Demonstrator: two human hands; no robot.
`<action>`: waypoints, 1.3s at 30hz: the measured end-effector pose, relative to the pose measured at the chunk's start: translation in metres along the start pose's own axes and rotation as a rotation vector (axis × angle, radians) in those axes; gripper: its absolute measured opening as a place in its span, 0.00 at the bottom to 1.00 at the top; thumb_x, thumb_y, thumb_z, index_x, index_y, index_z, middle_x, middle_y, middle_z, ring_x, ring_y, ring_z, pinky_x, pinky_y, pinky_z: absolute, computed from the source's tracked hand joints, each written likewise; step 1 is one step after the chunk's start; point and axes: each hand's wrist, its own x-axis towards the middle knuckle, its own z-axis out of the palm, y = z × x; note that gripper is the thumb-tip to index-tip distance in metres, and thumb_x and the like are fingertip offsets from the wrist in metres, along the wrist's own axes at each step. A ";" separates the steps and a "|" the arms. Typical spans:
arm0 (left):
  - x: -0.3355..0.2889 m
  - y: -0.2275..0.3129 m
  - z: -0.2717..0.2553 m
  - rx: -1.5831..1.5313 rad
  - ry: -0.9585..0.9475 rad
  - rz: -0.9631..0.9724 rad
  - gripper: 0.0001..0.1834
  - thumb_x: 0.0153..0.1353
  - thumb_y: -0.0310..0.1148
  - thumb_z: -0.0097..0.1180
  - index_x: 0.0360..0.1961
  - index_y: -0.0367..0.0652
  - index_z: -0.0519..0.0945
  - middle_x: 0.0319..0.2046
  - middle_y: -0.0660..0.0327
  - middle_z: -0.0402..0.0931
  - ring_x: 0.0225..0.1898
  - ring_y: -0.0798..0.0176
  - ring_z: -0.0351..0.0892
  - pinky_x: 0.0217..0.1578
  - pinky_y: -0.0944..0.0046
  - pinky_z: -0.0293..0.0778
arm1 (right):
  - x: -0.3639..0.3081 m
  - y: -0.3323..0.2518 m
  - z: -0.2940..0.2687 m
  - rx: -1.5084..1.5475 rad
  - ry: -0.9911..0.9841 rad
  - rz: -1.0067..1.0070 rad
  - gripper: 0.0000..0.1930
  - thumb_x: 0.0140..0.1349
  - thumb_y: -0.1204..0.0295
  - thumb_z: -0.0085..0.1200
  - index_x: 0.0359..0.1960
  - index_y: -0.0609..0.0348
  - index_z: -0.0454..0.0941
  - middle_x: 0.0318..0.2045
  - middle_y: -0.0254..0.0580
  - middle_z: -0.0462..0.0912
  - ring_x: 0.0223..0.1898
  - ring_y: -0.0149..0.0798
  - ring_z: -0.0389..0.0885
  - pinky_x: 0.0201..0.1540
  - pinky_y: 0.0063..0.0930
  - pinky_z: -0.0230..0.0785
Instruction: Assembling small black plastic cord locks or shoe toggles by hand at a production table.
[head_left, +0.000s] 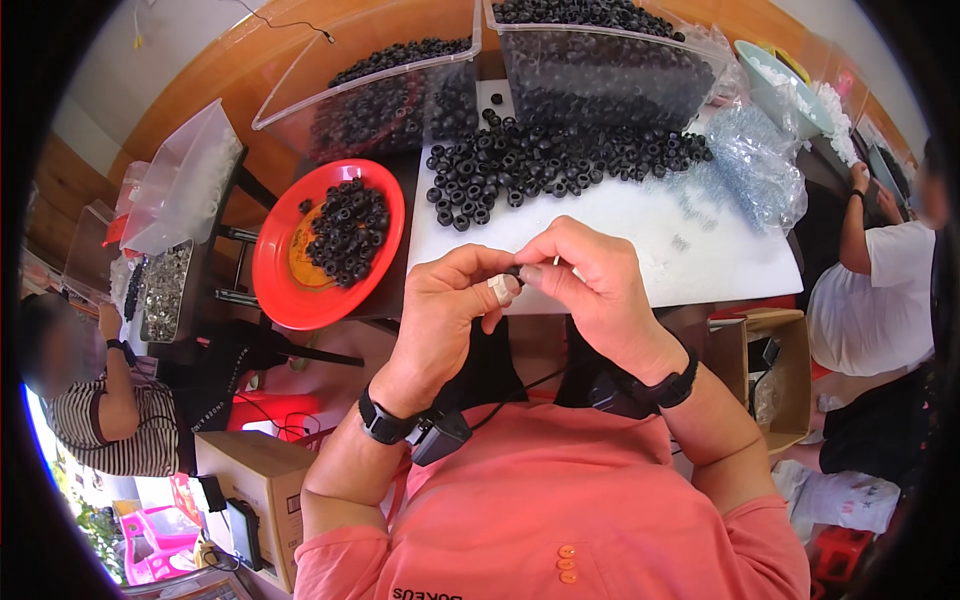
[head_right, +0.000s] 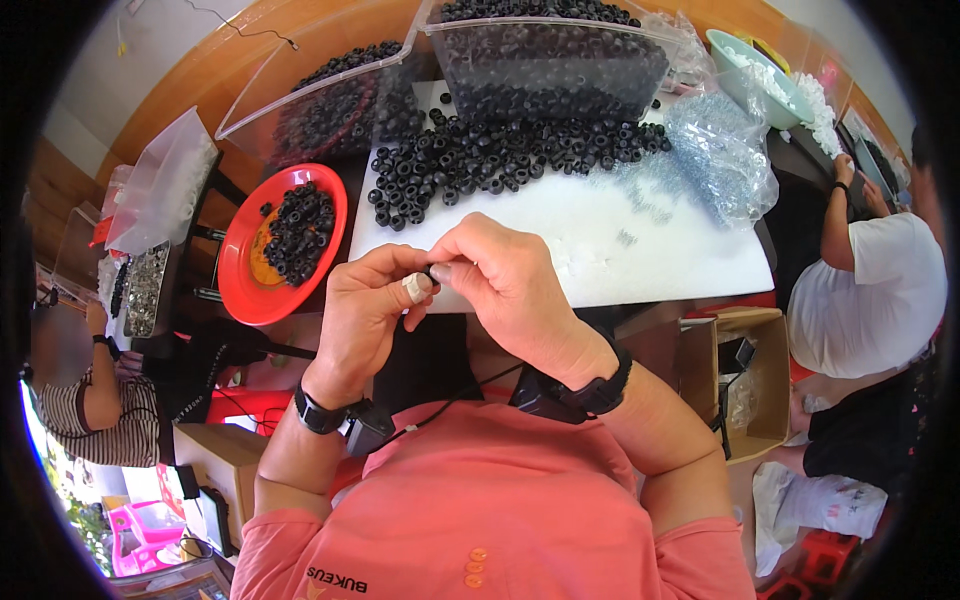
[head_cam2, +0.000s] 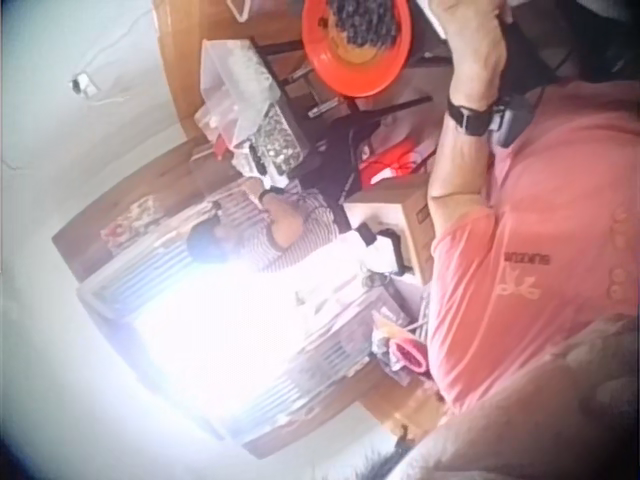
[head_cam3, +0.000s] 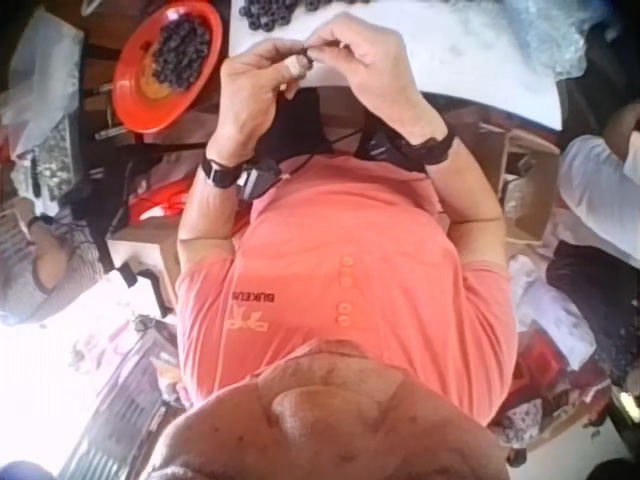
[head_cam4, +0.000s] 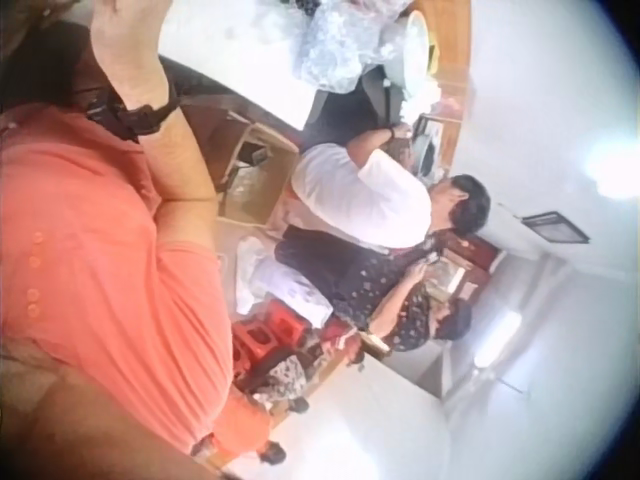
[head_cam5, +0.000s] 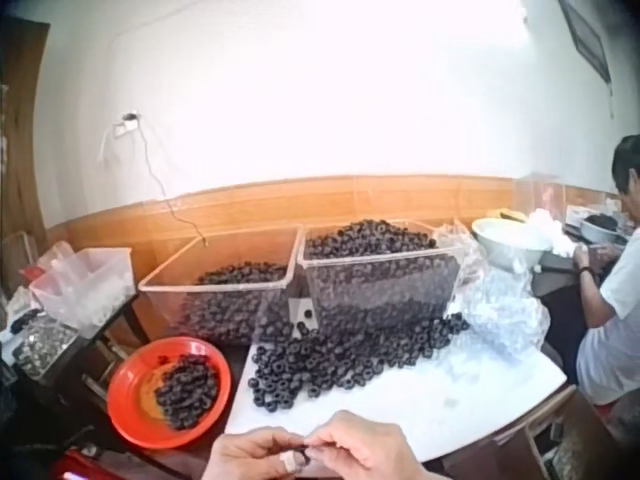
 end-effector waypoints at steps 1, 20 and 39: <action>0.000 0.000 0.000 -0.028 0.002 -0.014 0.08 0.63 0.20 0.60 0.43 0.30 0.82 0.33 0.60 0.82 0.24 0.74 0.73 0.24 0.74 0.66 | -0.002 -0.001 0.000 -0.028 -0.010 0.001 0.08 0.58 0.84 0.58 0.39 0.63 0.79 0.28 0.44 0.79 0.30 0.43 0.82 0.33 0.30 0.73; 0.021 -0.009 -0.007 -0.028 -0.065 -0.006 0.10 0.65 0.21 0.55 0.47 0.31 0.81 0.38 0.56 0.82 0.33 0.72 0.77 0.25 0.74 0.70 | 0.086 0.039 -0.054 -1.135 -0.151 0.279 0.18 0.60 0.70 0.59 0.53 0.57 0.79 0.47 0.49 0.78 0.45 0.56 0.82 0.48 0.47 0.74; 0.056 -0.009 0.000 -0.080 0.027 0.045 0.12 0.66 0.22 0.54 0.50 0.31 0.80 0.51 0.53 0.79 0.50 0.59 0.81 0.45 0.60 0.80 | 0.041 0.025 -0.029 -1.134 -0.341 0.040 0.16 0.59 0.74 0.52 0.49 0.63 0.78 0.47 0.49 0.78 0.45 0.55 0.81 0.48 0.49 0.71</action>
